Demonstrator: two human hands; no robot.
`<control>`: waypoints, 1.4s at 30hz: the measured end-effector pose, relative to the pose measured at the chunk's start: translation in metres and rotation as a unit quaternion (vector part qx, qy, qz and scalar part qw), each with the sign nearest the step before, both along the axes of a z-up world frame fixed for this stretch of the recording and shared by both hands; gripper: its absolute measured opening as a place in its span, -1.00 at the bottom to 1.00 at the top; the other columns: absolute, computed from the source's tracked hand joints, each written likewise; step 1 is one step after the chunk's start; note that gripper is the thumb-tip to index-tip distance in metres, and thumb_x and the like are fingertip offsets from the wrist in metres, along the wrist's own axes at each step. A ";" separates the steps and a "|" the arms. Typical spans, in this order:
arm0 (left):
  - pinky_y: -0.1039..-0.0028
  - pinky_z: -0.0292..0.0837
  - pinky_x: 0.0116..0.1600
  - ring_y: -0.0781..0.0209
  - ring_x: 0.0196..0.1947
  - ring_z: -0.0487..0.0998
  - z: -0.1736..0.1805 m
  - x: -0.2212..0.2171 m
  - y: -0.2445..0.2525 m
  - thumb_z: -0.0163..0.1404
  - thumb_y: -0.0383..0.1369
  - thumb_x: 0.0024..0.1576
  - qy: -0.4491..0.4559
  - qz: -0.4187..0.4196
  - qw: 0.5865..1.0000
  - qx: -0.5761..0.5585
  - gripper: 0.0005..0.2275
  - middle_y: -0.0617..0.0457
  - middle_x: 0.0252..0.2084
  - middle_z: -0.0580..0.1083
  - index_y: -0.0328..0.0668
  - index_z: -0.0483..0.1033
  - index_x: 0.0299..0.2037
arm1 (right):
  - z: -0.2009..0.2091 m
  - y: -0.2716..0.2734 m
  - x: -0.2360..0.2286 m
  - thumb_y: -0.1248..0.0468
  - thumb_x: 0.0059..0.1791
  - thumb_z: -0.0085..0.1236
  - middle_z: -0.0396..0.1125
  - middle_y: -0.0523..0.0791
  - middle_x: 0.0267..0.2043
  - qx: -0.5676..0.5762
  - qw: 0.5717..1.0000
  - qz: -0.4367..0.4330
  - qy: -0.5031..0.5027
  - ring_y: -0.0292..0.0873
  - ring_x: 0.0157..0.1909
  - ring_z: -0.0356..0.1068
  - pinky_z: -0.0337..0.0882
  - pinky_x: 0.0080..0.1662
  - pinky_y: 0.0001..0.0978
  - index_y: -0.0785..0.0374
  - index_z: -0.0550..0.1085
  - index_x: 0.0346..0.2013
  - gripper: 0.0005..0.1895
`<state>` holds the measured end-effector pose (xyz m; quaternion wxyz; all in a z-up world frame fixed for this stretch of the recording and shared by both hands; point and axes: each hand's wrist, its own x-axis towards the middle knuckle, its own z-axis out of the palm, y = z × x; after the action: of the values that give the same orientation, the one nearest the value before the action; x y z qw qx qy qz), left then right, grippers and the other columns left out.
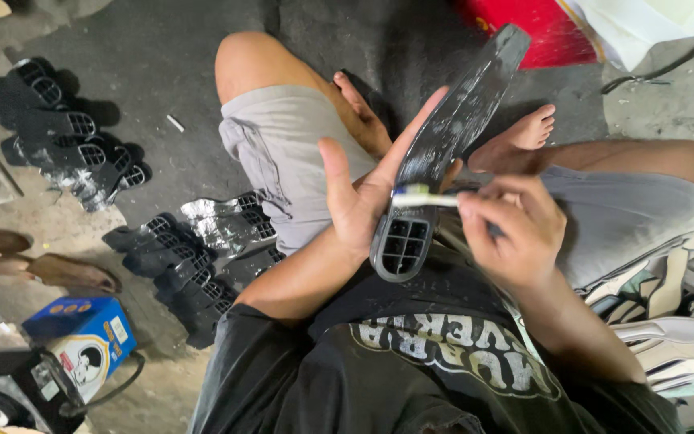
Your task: The person sits on the floor and uses a toothbrush to apply a white substance to black shoe soles. They repeatedly dip the brush into a container and paint the soles one by one, placing finished pieces on the floor.
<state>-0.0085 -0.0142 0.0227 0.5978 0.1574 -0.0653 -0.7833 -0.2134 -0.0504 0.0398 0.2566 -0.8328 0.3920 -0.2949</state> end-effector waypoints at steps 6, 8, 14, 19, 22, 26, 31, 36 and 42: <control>0.42 -0.10 0.58 0.25 0.49 0.09 0.005 0.000 -0.002 -0.48 0.56 -0.03 0.014 0.002 1.000 0.004 0.18 -0.02 0.58 0.02 -0.26 -0.28 0.63 | 0.018 -0.007 -0.002 0.44 -0.06 0.34 0.45 -0.11 -0.25 0.073 0.995 0.064 0.000 -0.29 -0.44 0.39 0.36 -0.36 -0.44 0.22 0.61 -0.22 -0.86; 0.40 -0.10 0.54 0.20 0.46 0.10 0.008 -0.002 -0.001 -0.49 0.56 -0.01 0.022 -0.013 1.000 0.009 0.17 -0.05 0.59 0.02 -0.27 -0.26 0.63 | 0.016 -0.019 -0.006 0.45 0.00 0.31 0.47 -0.10 -0.22 0.064 0.997 0.038 0.005 -0.24 -0.38 0.42 0.39 -0.31 -0.42 0.26 0.60 -0.16 -0.86; 0.27 -0.11 0.62 0.12 0.50 0.13 0.007 0.000 -0.003 -0.53 0.57 -0.05 0.094 0.017 0.993 0.071 0.18 -0.10 0.54 0.08 -0.13 -0.23 0.68 | 0.012 -0.022 -0.019 0.41 0.09 0.34 0.47 -0.06 -0.14 -0.012 0.997 -0.043 0.066 -0.16 -0.24 0.42 0.40 -0.20 -0.43 0.26 0.59 -0.10 -0.89; 0.20 -0.13 0.64 0.15 0.48 0.19 -0.018 0.003 -0.001 -0.56 0.60 -0.01 0.184 0.088 0.976 0.073 0.17 -0.07 0.50 0.15 -0.24 -0.17 0.63 | 0.021 0.003 -0.029 0.36 -0.13 0.39 0.46 -0.12 -0.21 0.229 0.971 0.064 -0.002 -0.40 -0.47 0.31 0.28 -0.38 -0.58 0.18 0.58 -0.19 -0.75; 0.22 -0.12 0.63 0.16 0.42 0.22 -0.035 -0.011 -0.004 -0.53 0.56 0.12 0.051 0.133 0.990 -0.008 0.09 -0.08 0.42 0.21 -0.34 -0.06 0.55 | 0.005 0.020 -0.017 0.36 -0.16 0.41 0.44 -0.14 -0.12 0.447 0.861 0.072 -0.232 -0.50 -0.37 0.36 0.36 -0.25 -0.63 0.28 0.40 0.17 -0.38; 0.22 -0.08 0.61 0.12 0.48 0.21 -0.046 -0.018 -0.007 -0.28 0.37 0.23 -0.062 0.112 0.990 -0.064 -0.05 -0.10 0.43 0.24 -0.44 0.01 0.51 | -0.019 0.031 -0.008 0.48 -0.06 0.36 0.44 -0.03 -0.02 0.551 0.755 -0.038 -0.355 -0.28 -0.09 0.49 0.46 -0.08 -0.45 0.39 0.34 0.11 -0.50; 0.16 0.03 0.62 0.02 0.52 0.20 -0.045 -0.005 0.004 0.17 -0.10 0.21 -0.087 -0.084 0.989 -0.089 -0.16 -0.17 0.49 0.18 -0.31 -0.10 0.55 | -0.033 0.010 -0.027 0.51 -0.06 0.28 0.45 -0.05 -0.01 0.519 0.777 -0.058 -0.352 -0.28 -0.04 0.48 0.49 -0.02 -0.45 0.41 0.37 0.08 -0.57; 0.16 0.28 0.44 -0.08 0.41 0.33 -0.058 -0.010 0.011 0.14 -0.29 0.25 -0.037 -0.052 0.997 -0.032 -0.22 -0.28 0.45 0.19 -0.02 -0.13 0.60 | -0.050 -0.037 -0.051 0.33 0.01 0.26 0.33 -0.23 -0.12 0.363 0.903 0.002 -0.229 -0.38 -0.07 0.31 0.33 -0.03 -0.52 0.21 0.29 -0.07 -0.68; 0.18 0.55 0.21 -0.18 0.29 0.46 -0.068 0.003 0.025 0.05 -0.29 0.32 0.075 -0.058 0.993 0.072 -0.46 -0.32 0.48 0.22 -0.13 0.10 0.46 | -0.082 -0.181 -0.147 0.37 0.08 0.12 0.50 -0.01 -0.15 -0.119 0.955 -0.145 0.228 0.08 -0.19 0.49 0.44 -0.15 -0.15 0.18 0.60 -0.01 -0.79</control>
<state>-0.0059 0.0104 -0.0453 0.5421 0.1371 0.0271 -0.8286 -0.3602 -0.2313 -0.0425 0.0134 -0.8368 0.5185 -0.1753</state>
